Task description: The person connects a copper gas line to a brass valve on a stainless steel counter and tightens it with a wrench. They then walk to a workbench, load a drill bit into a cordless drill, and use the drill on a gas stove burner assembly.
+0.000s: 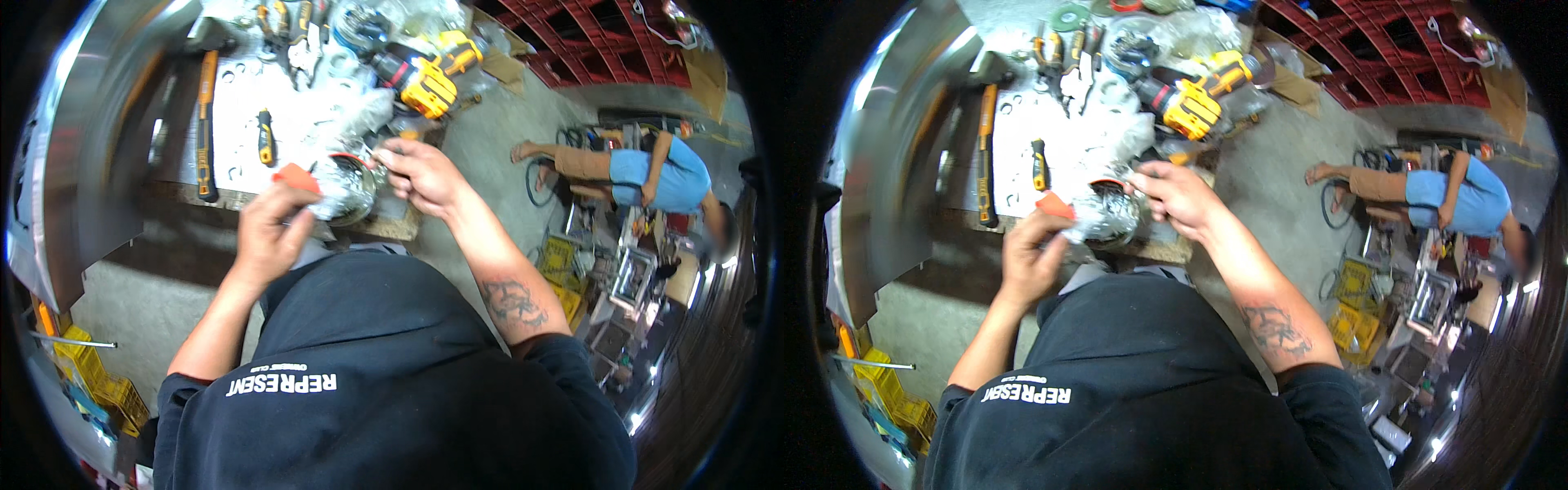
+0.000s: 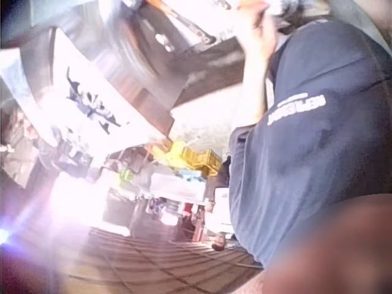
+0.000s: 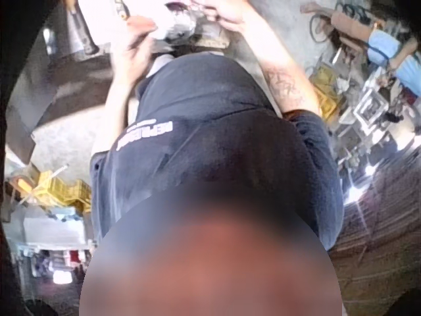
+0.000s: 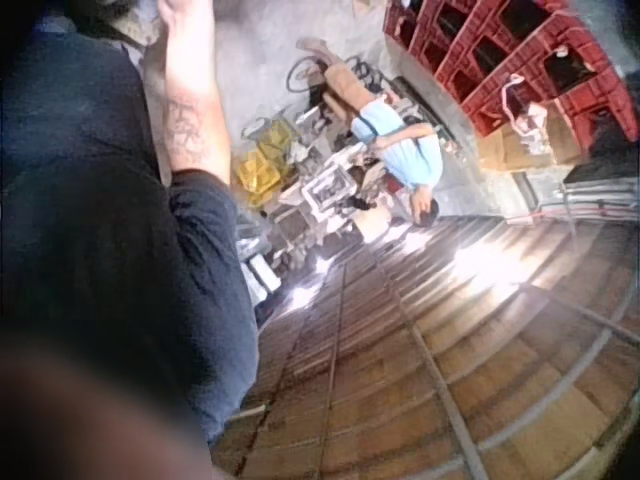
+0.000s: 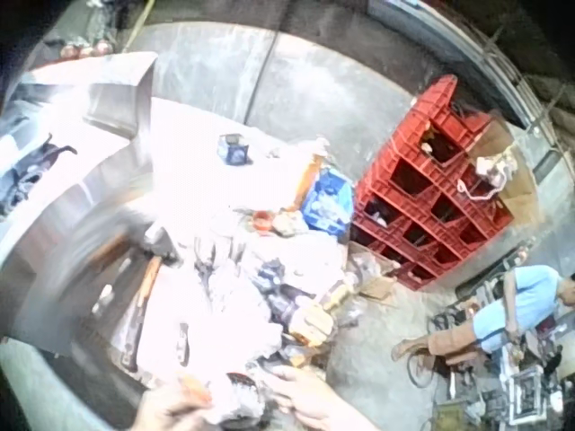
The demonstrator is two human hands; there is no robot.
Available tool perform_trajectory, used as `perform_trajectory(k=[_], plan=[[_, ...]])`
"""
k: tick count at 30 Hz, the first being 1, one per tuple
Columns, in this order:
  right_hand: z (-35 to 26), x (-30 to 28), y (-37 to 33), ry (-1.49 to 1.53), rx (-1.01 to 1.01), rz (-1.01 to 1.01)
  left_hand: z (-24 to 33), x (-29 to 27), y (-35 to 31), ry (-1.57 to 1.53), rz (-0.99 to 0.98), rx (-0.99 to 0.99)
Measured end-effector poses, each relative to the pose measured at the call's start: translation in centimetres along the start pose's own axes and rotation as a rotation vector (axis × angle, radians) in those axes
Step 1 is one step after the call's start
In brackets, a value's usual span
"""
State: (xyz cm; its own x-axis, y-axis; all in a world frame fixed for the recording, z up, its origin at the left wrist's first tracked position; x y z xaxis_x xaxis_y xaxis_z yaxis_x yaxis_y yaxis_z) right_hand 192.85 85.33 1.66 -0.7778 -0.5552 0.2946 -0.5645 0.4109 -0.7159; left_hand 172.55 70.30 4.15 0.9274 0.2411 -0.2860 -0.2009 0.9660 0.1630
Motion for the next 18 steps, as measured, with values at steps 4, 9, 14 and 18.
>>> perform_trajectory(k=[4,9,14,18], plan=[[0.2,-0.3,-1.6,0.031,-0.016,0.161,-0.9,4.2,0.7,0.189,-0.143,0.047],[0.2,-0.8,-2.0,-0.118,-0.073,0.132,-3.5,6.7,0.4,0.139,-0.093,0.227],[1.0,-1.6,1.3,-0.472,-0.091,0.04,-3.1,6.8,-2.2,0.462,-0.087,0.326],[1.3,0.9,4.8,-0.879,-0.447,-0.332,-2.4,7.2,-4.1,0.633,0.205,0.309]])
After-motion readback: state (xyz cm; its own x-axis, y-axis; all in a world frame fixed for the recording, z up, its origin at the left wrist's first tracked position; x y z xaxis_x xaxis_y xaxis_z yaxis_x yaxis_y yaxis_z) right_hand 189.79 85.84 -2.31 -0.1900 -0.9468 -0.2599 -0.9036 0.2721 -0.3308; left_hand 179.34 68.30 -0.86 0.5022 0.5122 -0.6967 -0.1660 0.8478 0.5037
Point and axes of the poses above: each hand's wrist, its own y-axis towards the middle knuckle, its own x-axis out of the palm, z = x × y, the point moved 4 cm from there along y, towards the middle knuckle, and after that the axes turned 2 degrees about x, right-handed, at the moved point
